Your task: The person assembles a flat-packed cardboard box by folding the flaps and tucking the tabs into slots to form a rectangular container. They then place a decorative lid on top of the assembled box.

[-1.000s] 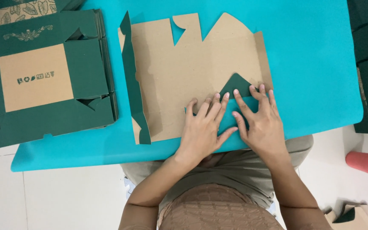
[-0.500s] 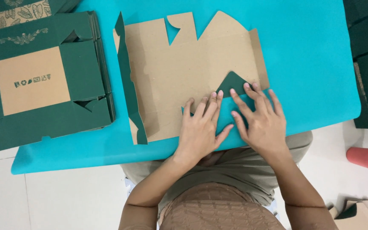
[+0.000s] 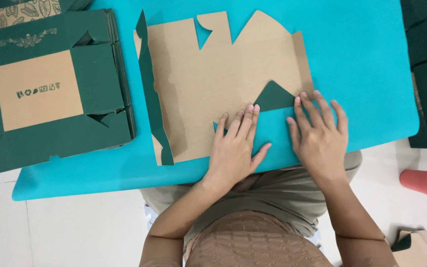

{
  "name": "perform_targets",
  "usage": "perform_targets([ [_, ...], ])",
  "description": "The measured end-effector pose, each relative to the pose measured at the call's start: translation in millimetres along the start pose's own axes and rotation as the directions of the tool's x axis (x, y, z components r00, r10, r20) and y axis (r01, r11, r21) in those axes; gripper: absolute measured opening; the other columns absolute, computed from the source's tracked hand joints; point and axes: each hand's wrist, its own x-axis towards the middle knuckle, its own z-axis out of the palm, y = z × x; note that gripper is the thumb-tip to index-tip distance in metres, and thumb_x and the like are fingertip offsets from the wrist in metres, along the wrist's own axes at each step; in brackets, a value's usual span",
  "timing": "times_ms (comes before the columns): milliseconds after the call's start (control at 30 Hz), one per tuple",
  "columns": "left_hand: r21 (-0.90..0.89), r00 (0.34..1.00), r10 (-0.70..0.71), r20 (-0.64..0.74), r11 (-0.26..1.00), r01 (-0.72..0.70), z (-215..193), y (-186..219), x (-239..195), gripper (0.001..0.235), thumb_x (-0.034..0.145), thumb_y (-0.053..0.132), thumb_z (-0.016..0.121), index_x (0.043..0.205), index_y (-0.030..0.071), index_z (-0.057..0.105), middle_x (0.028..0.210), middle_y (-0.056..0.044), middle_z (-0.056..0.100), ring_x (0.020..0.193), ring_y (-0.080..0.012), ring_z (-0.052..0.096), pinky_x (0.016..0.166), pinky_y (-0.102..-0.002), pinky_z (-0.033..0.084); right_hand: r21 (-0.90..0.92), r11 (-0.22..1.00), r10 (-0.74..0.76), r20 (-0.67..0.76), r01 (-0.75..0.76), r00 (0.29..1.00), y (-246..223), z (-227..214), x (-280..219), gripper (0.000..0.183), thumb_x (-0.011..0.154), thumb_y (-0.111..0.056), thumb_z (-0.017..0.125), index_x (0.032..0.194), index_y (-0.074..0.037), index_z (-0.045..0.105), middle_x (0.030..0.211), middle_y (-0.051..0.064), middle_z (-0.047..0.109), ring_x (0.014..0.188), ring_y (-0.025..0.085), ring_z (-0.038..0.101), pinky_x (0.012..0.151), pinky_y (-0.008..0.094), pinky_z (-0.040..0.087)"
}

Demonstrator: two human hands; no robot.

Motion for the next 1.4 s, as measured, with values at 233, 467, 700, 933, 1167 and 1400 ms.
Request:
perform_targets([
  [233,-0.260,0.997,0.054,0.053,0.965,-0.038,-13,-27,-12,0.070,0.096,0.044,0.056,0.146,-0.003,0.042,0.146,-0.020,0.046,0.136,-0.0322,0.046,0.117,-0.049,0.031,0.175,0.976,-0.132,-0.013,0.132,0.991,-13,1,13,0.034,0.094,-0.005,0.064,0.127,-0.012,0.071,0.129,-0.001,0.066,0.125,0.017,0.059,0.109,0.033,0.042],
  [467,-0.155,0.997,-0.017,0.078,0.988,0.029,-27,-53,-32,0.067,0.087,0.028,0.070,0.142,-0.002,0.045,0.139,-0.021,0.048,0.134,-0.0355,0.047,0.116,-0.047,0.035,0.382,0.920,-0.142,0.132,0.081,0.981,-26,-7,18,0.042,0.092,-0.002,0.061,0.129,-0.021,0.066,0.128,0.003,0.063,0.129,0.027,0.058,0.111,0.042,0.044],
  [700,0.009,0.964,-0.245,-0.101,0.969,0.247,-16,-40,-17,0.044,0.094,0.024,0.066,0.131,0.002,0.054,0.110,-0.013,0.064,0.104,-0.0259,0.068,0.092,-0.037,0.054,0.335,0.934,-0.184,0.146,0.127,0.972,-30,-3,11,0.041,0.094,-0.012,0.055,0.131,-0.030,0.061,0.133,0.010,0.054,0.134,0.035,0.054,0.111,0.049,0.044],
  [933,0.185,0.906,-0.354,-0.233,0.898,0.399,-27,-27,6,0.045,0.099,0.028,0.060,0.136,0.004,0.054,0.108,-0.007,0.065,0.089,-0.0160,0.070,0.079,-0.027,0.058,0.292,0.952,-0.141,0.146,0.093,0.979,-42,-4,13,0.049,0.094,-0.012,0.052,0.136,-0.036,0.059,0.130,0.011,0.053,0.133,0.037,0.054,0.112,0.049,0.042],
  [1167,0.094,0.934,-0.316,-0.167,0.938,0.334,-24,-13,-14,0.040,0.099,0.018,0.056,0.134,0.000,0.054,0.123,-0.017,0.056,0.110,-0.0307,0.065,0.098,-0.041,0.051,0.238,0.968,-0.119,0.165,0.077,0.979,-44,-3,13,0.051,0.092,-0.013,0.053,0.135,-0.039,0.061,0.126,0.010,0.053,0.132,0.037,0.055,0.112,0.048,0.044],
  [1400,0.000,0.975,-0.209,-0.077,0.978,0.210,-14,3,-19,0.040,0.100,0.017,0.047,0.135,0.000,0.054,0.139,-0.019,0.052,0.134,-0.0323,0.050,0.115,-0.050,0.032,0.234,0.970,-0.109,0.151,0.072,0.983,-46,0,14,0.048,0.091,-0.014,0.056,0.132,-0.039,0.065,0.123,0.011,0.054,0.131,0.038,0.056,0.110,0.048,0.044],
])
